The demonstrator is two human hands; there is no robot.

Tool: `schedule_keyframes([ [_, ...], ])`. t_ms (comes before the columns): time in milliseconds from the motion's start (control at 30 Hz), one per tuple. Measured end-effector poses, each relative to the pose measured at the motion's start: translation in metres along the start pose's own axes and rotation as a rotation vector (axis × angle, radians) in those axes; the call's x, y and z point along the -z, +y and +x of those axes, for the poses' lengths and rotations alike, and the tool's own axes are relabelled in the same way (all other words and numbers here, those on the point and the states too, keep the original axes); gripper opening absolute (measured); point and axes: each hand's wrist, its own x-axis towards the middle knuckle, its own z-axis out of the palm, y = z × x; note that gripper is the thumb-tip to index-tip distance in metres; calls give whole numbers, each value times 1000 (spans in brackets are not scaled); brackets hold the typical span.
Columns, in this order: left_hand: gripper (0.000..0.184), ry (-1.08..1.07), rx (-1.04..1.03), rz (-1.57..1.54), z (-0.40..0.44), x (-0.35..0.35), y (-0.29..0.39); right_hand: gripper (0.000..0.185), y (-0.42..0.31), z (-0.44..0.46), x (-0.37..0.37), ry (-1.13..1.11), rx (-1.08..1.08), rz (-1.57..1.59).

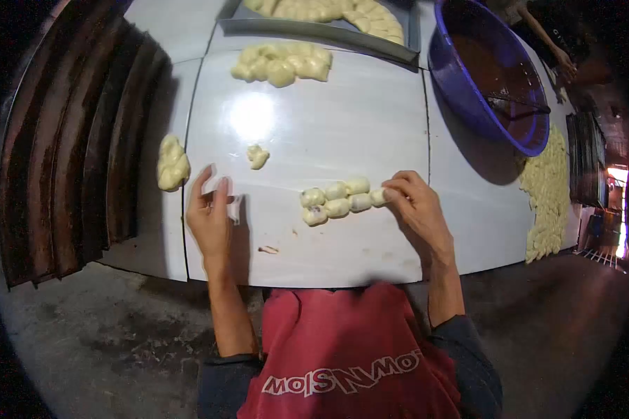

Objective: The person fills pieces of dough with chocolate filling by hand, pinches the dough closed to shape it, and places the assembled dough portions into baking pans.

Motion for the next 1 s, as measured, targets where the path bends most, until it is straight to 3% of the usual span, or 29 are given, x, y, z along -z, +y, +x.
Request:
schedule_keyframes([
  [67, 43, 142, -144, 108, 13, 31, -6, 29, -2, 0, -7, 132, -45, 115],
  [100, 43, 222, -211, 274, 22, 45, -10, 31, -7, 4, -2, 174, 15, 76],
  [133, 44, 307, -275, 447, 30, 58, -13, 30, -19, 5, -5, 219, -59, 82],
  [167, 45, 325, -161, 452, 34, 68, -15, 30, -22, 10, -6, 186, -119, 134],
  [200, 54, 256, -215, 382, 44, 79, -25, 30, -27, 18, -9, 144, -177, 189],
  [300, 66, 178, 92, 320, 67, 89, -38, 30, -101, 37, -39, 95, -68, 300],
  [433, 67, 110, 9, 68, 96, 78, -48, 31, -156, 90, -109, -227, 41, 396],
  [467, 66, 100, -31, -15, 103, 77, -50, 32, -166, 108, -131, -303, 125, 353],
  [500, 60, -4, 162, 63, 112, 82, -44, 35, -171, 129, -160, -272, 297, 232],
  [667, 44, -84, 22, -102, 125, 82, -59, 48, -215, 186, -259, 34, 867, -236],
  [733, 43, -132, 7, -149, 125, 89, -59, 38, -217, 203, -278, 82, 1077, -414],
  [767, 39, -135, 147, -217, 117, 92, -55, 37, -215, 216, -278, -33, 1144, -332],
  [800, 38, -180, 159, -255, 115, 97, -51, 37, -217, 224, -270, -150, 1208, -251],
  [867, 35, -276, 182, -335, 112, 103, -45, 28, -232, 204, -231, -571, 717, -95],
  [900, 33, -309, 184, -278, 105, 110, -21, 27, -222, 202, -223, -500, 779, 14],
  [933, 32, -361, 154, -179, 100, 116, -3, 25, -222, 187, -203, -566, 619, 95],
  [1000, 29, -408, -165, -88, 98, 116, 16, 20, -206, 168, -175, -551, 429, 256],
])
